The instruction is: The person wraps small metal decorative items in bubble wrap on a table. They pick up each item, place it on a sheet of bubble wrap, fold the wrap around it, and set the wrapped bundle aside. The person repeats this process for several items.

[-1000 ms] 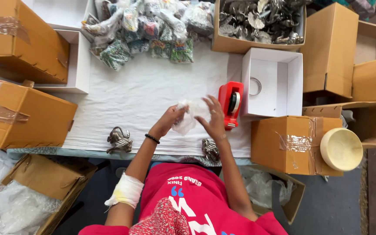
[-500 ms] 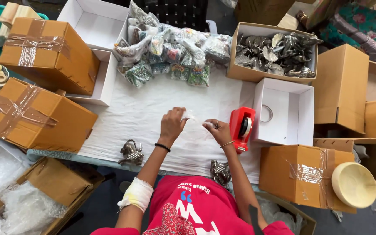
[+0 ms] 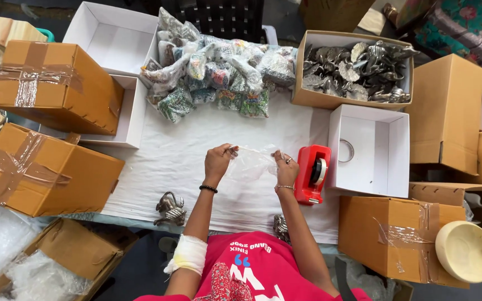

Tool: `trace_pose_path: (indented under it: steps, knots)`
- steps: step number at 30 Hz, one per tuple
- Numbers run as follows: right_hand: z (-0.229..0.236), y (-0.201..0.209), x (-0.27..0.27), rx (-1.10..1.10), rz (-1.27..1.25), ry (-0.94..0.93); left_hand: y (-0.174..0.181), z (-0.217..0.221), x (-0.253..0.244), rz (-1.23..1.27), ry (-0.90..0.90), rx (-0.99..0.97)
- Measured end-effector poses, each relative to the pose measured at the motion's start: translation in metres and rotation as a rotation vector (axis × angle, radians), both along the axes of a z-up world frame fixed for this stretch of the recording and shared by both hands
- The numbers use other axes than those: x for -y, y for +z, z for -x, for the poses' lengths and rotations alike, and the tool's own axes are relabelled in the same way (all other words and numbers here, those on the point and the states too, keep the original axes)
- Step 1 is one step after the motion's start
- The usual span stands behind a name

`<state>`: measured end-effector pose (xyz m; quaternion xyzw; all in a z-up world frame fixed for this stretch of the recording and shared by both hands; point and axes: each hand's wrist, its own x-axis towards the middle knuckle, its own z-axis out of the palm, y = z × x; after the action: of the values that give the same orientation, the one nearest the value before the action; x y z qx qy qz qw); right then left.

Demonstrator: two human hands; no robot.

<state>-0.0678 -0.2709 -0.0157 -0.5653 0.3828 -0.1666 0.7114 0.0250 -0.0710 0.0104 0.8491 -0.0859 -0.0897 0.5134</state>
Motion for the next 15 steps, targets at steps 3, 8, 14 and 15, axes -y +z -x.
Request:
trace_pose_path:
  steps: [3, 8, 14, 15]
  knots:
    - [-0.008, 0.012, -0.005, -0.022, 0.055, -0.024, 0.012, -0.005, -0.002, -0.073, 0.053, -0.003]
    - [-0.021, -0.041, 0.0, 0.037, 0.116, -0.11, -0.012, -0.017, -0.01, -0.052, 0.211, 0.165]
    - [-0.002, 0.07, 0.065, 0.038, -0.085, -0.273, -0.058, -0.073, -0.147, 0.731, 0.725, -0.308]
    - [-0.006, 0.037, 0.07, 0.03, -0.087, -0.278, -0.05, -0.067, -0.135, 0.723, 0.725, -0.316]
